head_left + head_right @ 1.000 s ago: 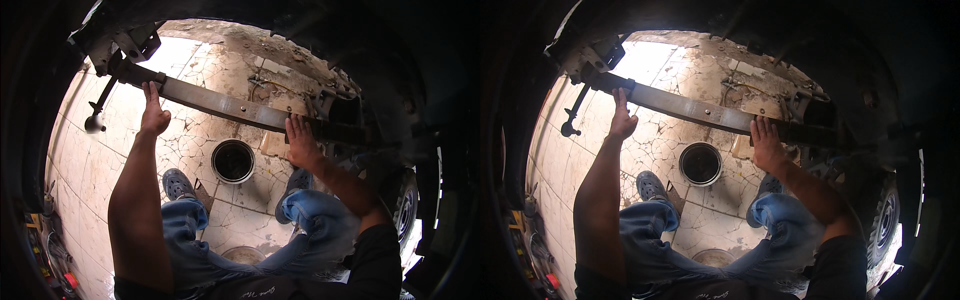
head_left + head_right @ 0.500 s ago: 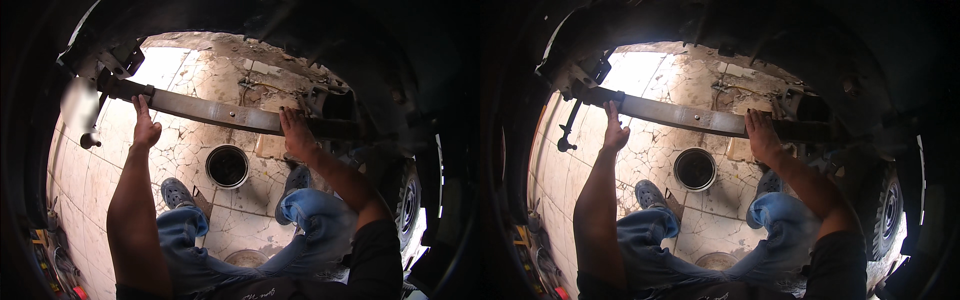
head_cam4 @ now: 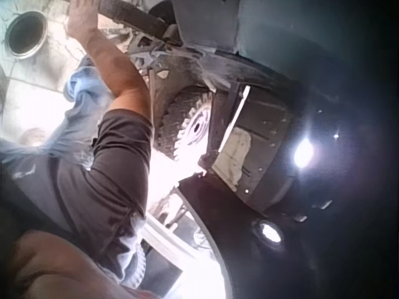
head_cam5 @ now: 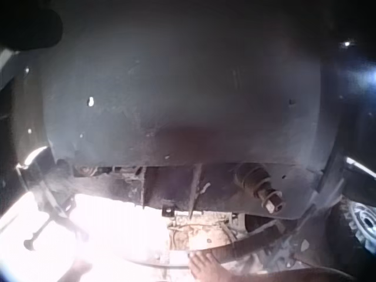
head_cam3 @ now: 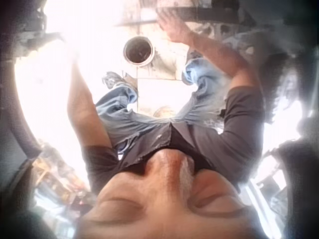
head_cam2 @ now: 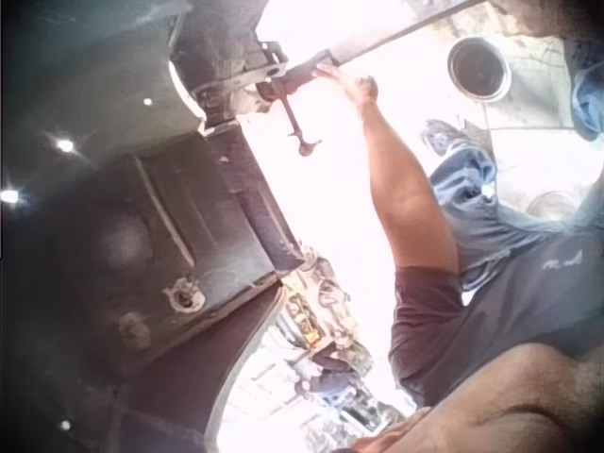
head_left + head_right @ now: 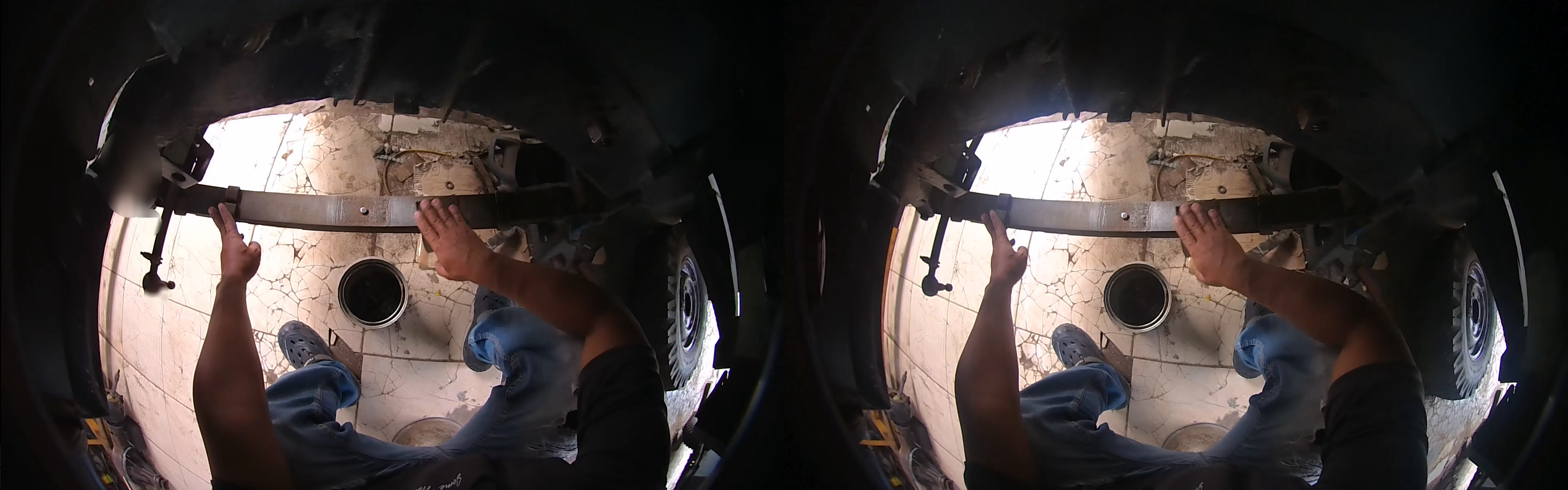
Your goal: The person works under a vehicle, repeatedly adjusting and aligning a metal suspension component with both hands. The person holds and repositions the part multiple times while a bucket sits on the tiled floor below.
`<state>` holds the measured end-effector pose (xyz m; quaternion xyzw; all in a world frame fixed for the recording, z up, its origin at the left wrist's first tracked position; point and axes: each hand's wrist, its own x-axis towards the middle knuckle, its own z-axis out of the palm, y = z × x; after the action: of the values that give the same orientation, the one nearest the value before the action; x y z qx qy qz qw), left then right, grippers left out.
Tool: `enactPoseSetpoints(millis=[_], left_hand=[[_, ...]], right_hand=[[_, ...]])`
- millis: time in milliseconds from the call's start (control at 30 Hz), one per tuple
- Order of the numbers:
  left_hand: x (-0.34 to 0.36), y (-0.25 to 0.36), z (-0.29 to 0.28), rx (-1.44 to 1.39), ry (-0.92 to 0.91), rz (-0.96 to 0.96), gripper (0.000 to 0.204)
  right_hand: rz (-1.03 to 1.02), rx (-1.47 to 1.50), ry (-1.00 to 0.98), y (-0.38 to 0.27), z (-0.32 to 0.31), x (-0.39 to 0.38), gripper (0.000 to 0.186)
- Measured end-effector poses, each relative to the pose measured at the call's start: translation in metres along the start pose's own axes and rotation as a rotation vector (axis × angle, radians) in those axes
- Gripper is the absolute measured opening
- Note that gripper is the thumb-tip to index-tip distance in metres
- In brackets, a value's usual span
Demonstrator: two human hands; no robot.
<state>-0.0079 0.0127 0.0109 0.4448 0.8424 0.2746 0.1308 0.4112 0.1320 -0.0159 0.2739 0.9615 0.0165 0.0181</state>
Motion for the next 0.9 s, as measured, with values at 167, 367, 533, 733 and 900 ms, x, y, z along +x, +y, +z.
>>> enactPoseSetpoints(millis=[167, 367, 533, 733, 900], left_hand=[[0.002, -0.015, 0.006, -0.019, 0.040, 0.056, 0.104], [0.003, -0.019, 0.008, -0.022, 0.063, 0.091, 0.103], [0.004, -0.015, 0.007, -0.043, 0.040, 0.060, 0.104], [-0.004, 0.004, 0.000, -0.055, -0.024, -0.026, 0.104], [0.001, -0.013, 0.000, -0.041, 0.029, 0.031, 0.105]], right_hand=[[0.096, -0.120, -0.023, 0.023, -0.001, 0.004, 0.084], [0.080, 0.033, 0.046, -0.003, 0.004, -0.008, 0.081], [0.159, -0.060, 0.108, 0.034, 0.000, -0.002, 0.078], [0.090, -0.044, 0.108, 0.013, 0.002, -0.016, 0.076], [0.142, -0.148, 0.138, 0.023, 0.001, -0.009, 0.068]])
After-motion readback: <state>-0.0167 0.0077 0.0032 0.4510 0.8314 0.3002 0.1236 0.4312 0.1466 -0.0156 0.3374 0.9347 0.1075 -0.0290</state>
